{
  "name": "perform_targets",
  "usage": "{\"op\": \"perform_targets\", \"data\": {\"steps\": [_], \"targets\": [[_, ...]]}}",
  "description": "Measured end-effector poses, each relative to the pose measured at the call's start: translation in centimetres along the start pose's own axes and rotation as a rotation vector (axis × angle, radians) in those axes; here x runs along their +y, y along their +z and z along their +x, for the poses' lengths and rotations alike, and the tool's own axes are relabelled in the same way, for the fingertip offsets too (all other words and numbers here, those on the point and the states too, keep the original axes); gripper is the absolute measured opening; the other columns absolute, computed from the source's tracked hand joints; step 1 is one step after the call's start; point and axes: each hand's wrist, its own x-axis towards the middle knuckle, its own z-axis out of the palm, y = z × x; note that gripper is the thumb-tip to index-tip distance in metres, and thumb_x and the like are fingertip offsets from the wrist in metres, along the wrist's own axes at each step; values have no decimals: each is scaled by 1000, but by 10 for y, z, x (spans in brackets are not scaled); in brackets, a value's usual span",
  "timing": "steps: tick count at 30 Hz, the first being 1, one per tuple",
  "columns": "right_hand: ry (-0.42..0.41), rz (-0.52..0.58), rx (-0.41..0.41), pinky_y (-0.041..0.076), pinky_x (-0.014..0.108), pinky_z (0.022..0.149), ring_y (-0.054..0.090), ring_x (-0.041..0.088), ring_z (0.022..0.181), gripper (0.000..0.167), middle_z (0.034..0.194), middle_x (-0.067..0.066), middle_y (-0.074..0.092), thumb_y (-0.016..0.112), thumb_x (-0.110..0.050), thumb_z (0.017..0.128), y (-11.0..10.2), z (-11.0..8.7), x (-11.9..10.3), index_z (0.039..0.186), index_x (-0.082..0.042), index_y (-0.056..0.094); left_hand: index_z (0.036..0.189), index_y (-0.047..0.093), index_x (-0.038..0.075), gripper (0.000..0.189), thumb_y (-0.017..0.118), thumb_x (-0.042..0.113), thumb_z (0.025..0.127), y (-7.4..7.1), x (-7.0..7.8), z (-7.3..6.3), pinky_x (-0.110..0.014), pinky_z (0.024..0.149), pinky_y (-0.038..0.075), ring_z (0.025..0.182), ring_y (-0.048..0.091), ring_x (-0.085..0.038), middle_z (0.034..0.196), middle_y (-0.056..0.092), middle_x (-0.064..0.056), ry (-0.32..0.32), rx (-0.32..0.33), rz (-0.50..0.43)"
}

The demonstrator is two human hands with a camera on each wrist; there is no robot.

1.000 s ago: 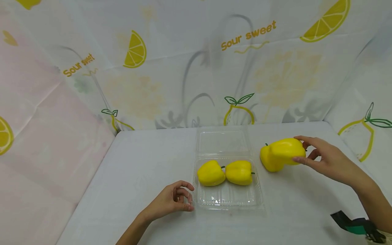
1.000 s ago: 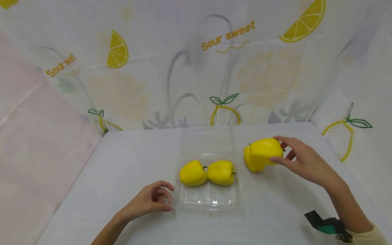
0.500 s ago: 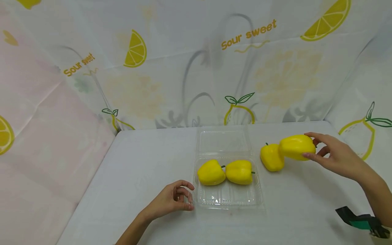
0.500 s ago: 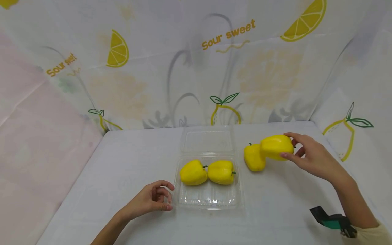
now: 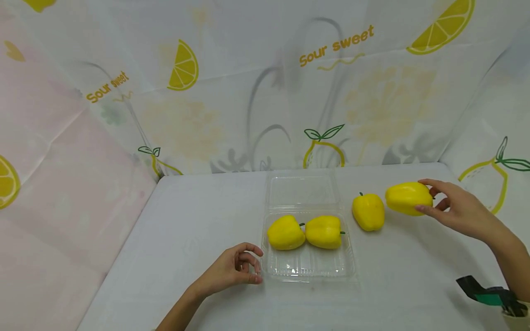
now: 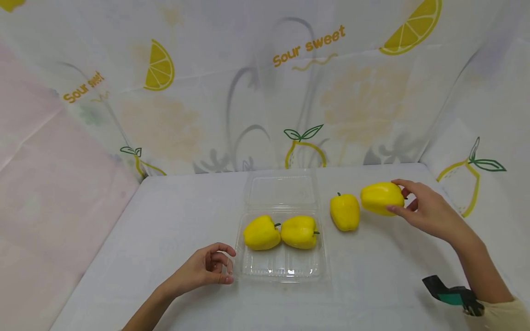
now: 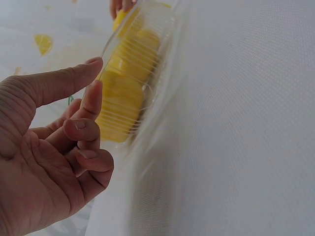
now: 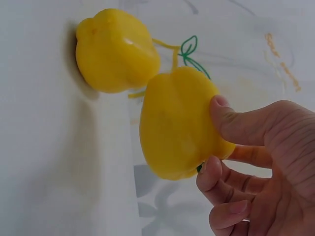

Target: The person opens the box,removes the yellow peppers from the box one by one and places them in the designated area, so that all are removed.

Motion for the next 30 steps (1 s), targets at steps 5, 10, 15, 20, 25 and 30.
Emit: {"op": "perform_targets", "data": {"steps": [5, 10, 15, 20, 25, 30], "targets": [[21, -6, -40, 46, 24, 53, 55, 18, 68, 61, 104, 22, 54, 77, -19, 87, 4, 1, 6, 134, 5, 47, 122, 56, -1, 52, 83, 11, 79, 0, 0, 0, -19, 60, 40, 66, 48, -10, 90, 68, -9, 0, -1, 0], [42, 3, -75, 46, 24, 54, 55, 20, 71, 62, 106, 23, 53, 75, -22, 89, 9, 1, 11, 135, 7, 45, 122, 55, -1, 52, 83, 11, 80, 0, -1, 0, -19, 60, 40, 66, 48, -10, 90, 68, -10, 6, -3, -5], [78, 0, -133, 47, 25, 55, 53, 20, 72, 65, 108, 24, 52, 74, -26, 90, 15, 1, 13, 136, 8, 43, 123, 55, -1, 52, 83, 11, 80, 0, -1, 0, -19, 60, 40, 66, 48, -11, 91, 68, -10, 10, -6, -9], [81, -7, -162, 47, 26, 56, 53, 20, 72, 66, 108, 26, 52, 75, -25, 89, 20, 1, 14, 136, 8, 43, 123, 55, -1, 52, 83, 12, 80, 0, -2, 0, -19, 60, 40, 66, 48, -10, 91, 68, -10, 6, -5, -5], [66, -10, -174, 47, 25, 56, 52, 19, 72, 64, 107, 25, 52, 75, -21, 90, 23, 1, 16, 136, 8, 43, 122, 55, -1, 53, 83, 13, 80, 0, -3, 0, -19, 59, 40, 65, 48, -9, 90, 69, -9, 9, -7, -10], [57, 5, -197, 49, 24, 59, 55, 21, 77, 64, 110, 26, 51, 74, -18, 90, 22, 0, 18, 139, 7, 40, 122, 55, -1, 53, 83, 14, 80, -1, -4, 0, -18, 59, 40, 65, 48, -9, 91, 69, -9, 17, -10, -13]]}}
